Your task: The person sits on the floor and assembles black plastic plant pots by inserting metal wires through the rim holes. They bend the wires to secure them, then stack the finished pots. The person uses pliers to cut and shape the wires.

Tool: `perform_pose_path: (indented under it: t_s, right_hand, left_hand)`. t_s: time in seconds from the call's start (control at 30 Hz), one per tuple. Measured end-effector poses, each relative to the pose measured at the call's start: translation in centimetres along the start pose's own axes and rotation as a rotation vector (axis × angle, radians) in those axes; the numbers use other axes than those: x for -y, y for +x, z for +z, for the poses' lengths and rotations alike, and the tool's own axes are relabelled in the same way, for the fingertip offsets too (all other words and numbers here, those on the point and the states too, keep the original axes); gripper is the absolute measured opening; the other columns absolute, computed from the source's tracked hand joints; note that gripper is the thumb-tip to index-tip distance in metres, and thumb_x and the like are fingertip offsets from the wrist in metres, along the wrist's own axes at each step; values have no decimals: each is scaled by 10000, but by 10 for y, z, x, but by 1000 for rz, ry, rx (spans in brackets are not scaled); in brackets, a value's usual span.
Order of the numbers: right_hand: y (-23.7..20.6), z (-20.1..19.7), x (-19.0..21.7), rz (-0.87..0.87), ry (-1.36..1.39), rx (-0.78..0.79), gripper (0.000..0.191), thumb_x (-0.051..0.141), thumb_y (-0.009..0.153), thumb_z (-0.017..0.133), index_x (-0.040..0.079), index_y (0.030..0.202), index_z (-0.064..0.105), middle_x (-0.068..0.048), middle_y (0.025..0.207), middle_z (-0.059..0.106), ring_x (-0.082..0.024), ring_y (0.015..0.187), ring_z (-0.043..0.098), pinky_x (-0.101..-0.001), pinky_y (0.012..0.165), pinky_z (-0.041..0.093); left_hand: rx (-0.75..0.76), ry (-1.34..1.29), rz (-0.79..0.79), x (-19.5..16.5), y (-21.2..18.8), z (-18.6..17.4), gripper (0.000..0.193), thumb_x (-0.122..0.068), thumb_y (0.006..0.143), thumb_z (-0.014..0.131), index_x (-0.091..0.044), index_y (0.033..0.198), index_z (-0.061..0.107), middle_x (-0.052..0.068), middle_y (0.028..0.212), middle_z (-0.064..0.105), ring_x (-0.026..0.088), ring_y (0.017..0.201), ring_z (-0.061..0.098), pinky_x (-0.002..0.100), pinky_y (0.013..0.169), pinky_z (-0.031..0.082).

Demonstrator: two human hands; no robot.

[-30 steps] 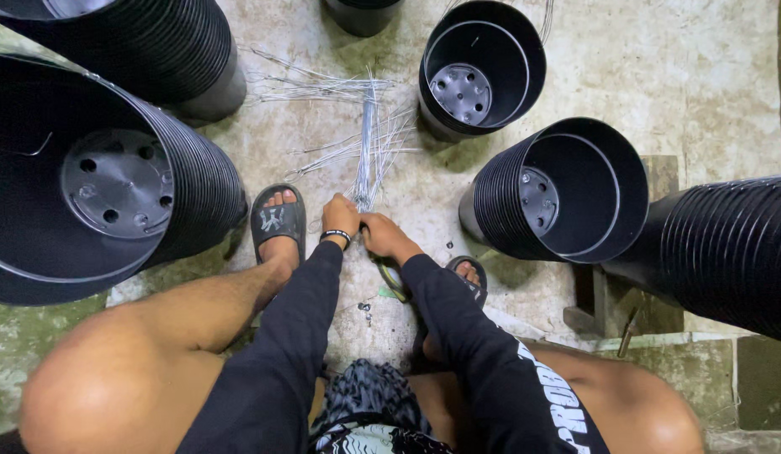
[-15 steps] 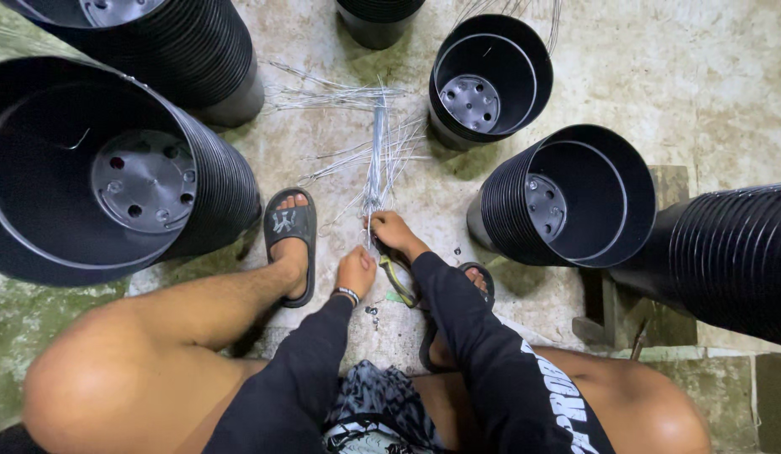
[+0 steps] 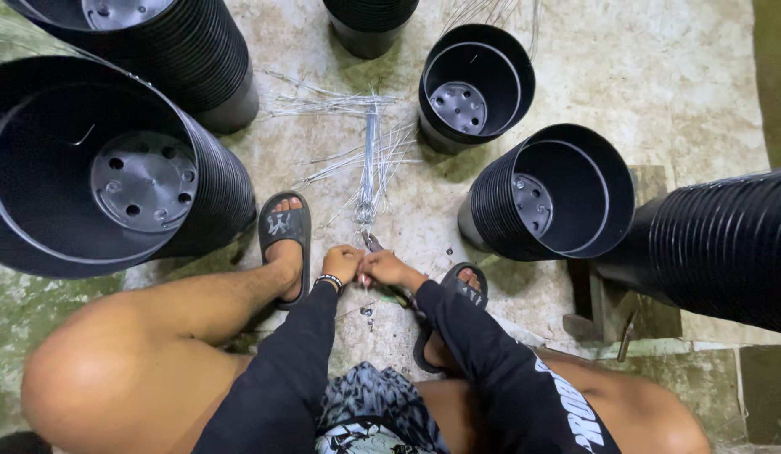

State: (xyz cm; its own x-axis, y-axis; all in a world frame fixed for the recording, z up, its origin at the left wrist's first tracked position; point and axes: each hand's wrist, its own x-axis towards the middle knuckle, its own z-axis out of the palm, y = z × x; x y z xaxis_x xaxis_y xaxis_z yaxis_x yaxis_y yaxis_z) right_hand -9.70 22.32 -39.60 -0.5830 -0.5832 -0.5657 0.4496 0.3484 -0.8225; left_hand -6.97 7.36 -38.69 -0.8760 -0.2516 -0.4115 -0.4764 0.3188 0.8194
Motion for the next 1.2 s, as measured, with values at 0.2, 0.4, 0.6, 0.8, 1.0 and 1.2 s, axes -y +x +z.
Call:
perform_pose_path:
  t_s: [0.2,0.4,0.6,0.8,1.0,1.2]
  right_hand:
    - [-2,-16,14,-222,58,-144,149,88,1025,587,-35,1012,669,-117,879,744,-142,760,693,-276,702,568]
    - [-29,-77,66,-257,222,-362,169,144,1031,574,0,1086,504,-153,918,682,-202,698,671,-346,600,567]
    - [-47,-117,99,-152,363,-248,204,239,1064,510,38,1066,546,-110,979,675,-180,746,687,-326,679,588]
    - [-20,-108,83,-224,356,-245,211,232,1097,497,49,1015,565,-47,909,574,-147,688,608,-295,627,521]
    - [-17,-79,101,-435,-287,-626,161,176,1008,584,26,1001,641,-97,914,575,-217,692,601,-349,622,492]
    - [-43,-59,130,-473,-726,-627,135,150,981,634,20,951,612,-173,921,582,-326,735,594,-405,676,478]
  left_hand:
    - [-40,-270,197,-43,35,-7,212,-184,926,716,-35,777,696,73,670,702,175,604,666,337,568,514]
    - [-109,-820,244,-131,87,-19,168,-156,957,723,-24,997,627,58,845,705,120,692,668,287,557,562]
    - [2,-936,293,-171,101,-13,170,-184,992,685,-38,1041,615,69,860,708,120,722,679,272,590,566]
    - [93,-1062,101,-144,93,9,165,-180,964,683,-49,1061,656,54,950,710,140,777,699,295,627,572]
    - [219,-1015,-6,-136,82,26,183,-188,953,719,-25,1021,671,52,909,719,142,779,705,288,636,580]
    - [150,-945,-40,-134,97,3,178,-183,944,743,-12,948,696,56,839,723,138,745,707,264,616,554]
